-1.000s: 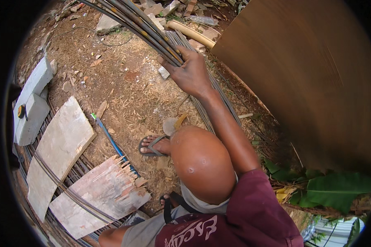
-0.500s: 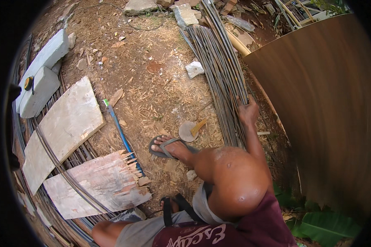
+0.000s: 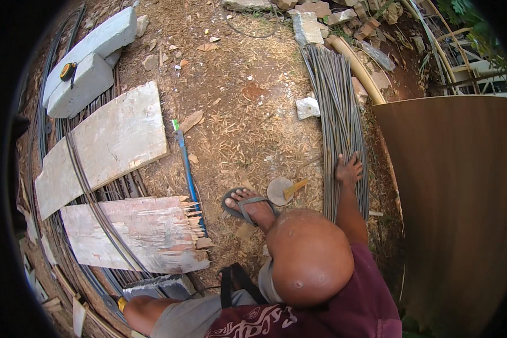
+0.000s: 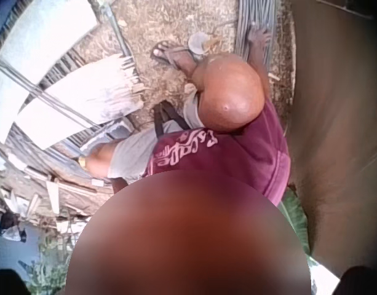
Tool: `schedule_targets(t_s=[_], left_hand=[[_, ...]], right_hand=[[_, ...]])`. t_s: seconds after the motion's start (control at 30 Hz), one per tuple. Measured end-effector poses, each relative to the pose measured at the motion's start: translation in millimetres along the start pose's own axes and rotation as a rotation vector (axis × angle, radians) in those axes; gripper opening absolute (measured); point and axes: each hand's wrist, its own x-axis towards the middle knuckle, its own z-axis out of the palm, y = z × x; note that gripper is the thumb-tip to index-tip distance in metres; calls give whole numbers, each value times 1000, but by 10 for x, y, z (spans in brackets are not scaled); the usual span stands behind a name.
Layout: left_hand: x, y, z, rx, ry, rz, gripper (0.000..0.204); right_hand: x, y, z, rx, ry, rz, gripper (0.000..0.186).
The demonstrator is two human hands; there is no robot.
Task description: The person uses an angle grinder to cut several metal rods placed on wooden planks. After cutting, the person gathers the cut pieces and stacks them together.
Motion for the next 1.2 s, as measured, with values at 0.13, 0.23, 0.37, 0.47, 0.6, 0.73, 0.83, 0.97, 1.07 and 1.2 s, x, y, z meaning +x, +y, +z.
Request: schedule_targets(t_s=[0.13, 0.23, 0.37, 0.47, 0.6, 0.73, 0.83, 0.97, 1.07, 1.2], left_hand=[[14, -362, -627, -70, 108, 63, 45], [108, -500, -832, -113, 164, 130, 46], [136, -397, -780, -191, 113, 162, 46], [-20, -287, -765, -209, 130, 114, 46], [-107, -288, -773, -307, 112, 145, 46], [-30, -440, -794, -267, 161, 149, 72], [-50, -493, -833, -312, 143, 118, 81], [-356, -394, -884, -462, 111, 153, 87], [-867, -338, -714, -687, -46, 187, 104], [-1496, -92, -403, -640, -105, 336, 104]], right_hand=[[-97, -40, -15, -86, 267, -102, 91], [-68, -190, -189, -54, 245, -122, 85], [249, -711, -665, 101, 256, -213, 76], [268, -1668, -1229, 466, 185, -459, 70], [-1130, -3487, -2204, 976, -186, -979, 62], [-3908, -4075, -3058, 747, -336, -1713, 44], [-5648, -3551, -3105, 419, -313, -2071, 47], [-6757, -2886, -2769, 252, -488, -2356, 50], [-7084, -2644, -2120, 238, -847, -2264, 49], [-7410, -2257, -854, 29, -1301, -1949, 81]])
